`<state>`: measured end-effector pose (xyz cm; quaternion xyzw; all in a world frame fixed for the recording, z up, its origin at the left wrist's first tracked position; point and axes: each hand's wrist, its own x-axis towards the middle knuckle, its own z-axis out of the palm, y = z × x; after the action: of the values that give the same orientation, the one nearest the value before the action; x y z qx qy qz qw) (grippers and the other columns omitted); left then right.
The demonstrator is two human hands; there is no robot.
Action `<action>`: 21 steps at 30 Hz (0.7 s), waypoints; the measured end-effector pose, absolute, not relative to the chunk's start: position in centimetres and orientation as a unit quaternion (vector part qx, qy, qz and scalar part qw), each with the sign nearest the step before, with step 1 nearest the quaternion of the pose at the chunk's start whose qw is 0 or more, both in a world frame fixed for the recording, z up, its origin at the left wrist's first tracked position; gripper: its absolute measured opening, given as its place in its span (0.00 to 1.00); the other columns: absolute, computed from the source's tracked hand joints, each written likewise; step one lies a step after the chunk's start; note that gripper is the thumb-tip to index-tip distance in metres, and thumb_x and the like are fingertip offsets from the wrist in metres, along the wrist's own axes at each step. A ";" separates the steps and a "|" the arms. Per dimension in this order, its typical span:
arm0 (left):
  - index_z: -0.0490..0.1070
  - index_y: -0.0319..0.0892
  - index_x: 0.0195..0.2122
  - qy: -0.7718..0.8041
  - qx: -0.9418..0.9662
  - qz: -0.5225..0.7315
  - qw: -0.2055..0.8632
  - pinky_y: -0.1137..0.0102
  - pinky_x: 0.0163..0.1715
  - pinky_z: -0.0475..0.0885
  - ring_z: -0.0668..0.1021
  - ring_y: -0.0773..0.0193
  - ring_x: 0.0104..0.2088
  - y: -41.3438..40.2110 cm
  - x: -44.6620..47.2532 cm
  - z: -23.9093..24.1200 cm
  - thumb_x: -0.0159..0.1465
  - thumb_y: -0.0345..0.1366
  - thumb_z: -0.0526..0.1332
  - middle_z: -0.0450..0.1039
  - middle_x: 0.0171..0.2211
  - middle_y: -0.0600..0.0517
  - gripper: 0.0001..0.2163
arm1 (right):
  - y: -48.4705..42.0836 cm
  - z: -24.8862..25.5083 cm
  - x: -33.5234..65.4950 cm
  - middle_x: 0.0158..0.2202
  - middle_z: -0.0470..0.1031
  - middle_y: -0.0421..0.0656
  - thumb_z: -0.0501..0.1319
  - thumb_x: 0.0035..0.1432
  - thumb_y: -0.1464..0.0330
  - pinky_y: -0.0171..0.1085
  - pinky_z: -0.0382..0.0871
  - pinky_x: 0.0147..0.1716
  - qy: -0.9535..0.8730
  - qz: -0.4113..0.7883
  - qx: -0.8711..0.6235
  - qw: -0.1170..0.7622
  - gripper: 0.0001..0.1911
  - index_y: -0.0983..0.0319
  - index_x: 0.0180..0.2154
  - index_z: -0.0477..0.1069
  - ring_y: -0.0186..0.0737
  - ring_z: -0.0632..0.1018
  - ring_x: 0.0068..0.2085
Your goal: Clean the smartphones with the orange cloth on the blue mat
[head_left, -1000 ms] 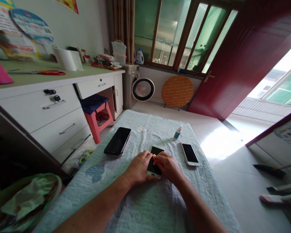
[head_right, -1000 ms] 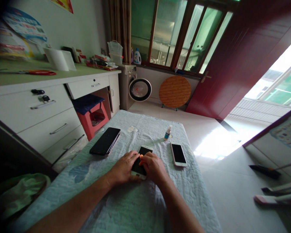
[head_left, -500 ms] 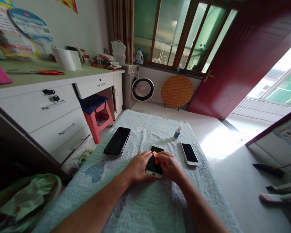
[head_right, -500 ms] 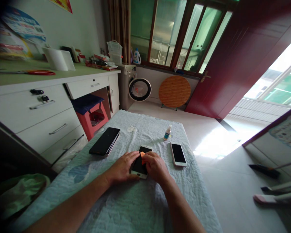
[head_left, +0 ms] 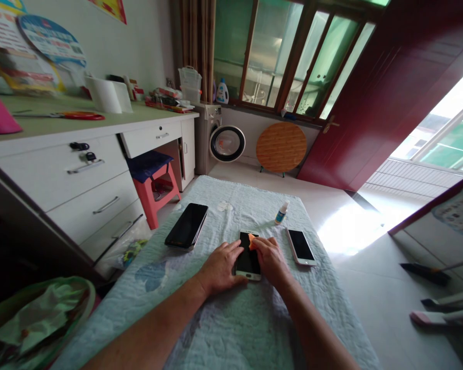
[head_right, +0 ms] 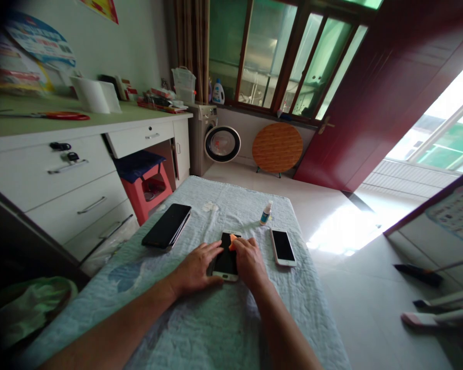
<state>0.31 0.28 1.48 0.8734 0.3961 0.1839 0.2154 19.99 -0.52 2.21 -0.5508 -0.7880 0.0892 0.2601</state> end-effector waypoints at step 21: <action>0.69 0.41 0.55 0.385 0.883 0.181 0.198 0.55 0.58 0.62 0.70 0.45 0.55 0.1 0.1 2.2 0.53 0.53 0.68 0.66 0.59 0.42 0.32 | 3.2 1.9 19.0 0.48 0.77 0.47 0.51 0.59 0.79 0.39 0.61 0.43 -0.820 0.031 -0.550 0.157 0.17 0.62 0.41 0.76 0.41 0.73 0.38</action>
<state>0.10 0.12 2.24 0.8830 0.3853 0.1811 0.1976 19.04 3.17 1.87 -0.5500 -0.8196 0.0315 0.1571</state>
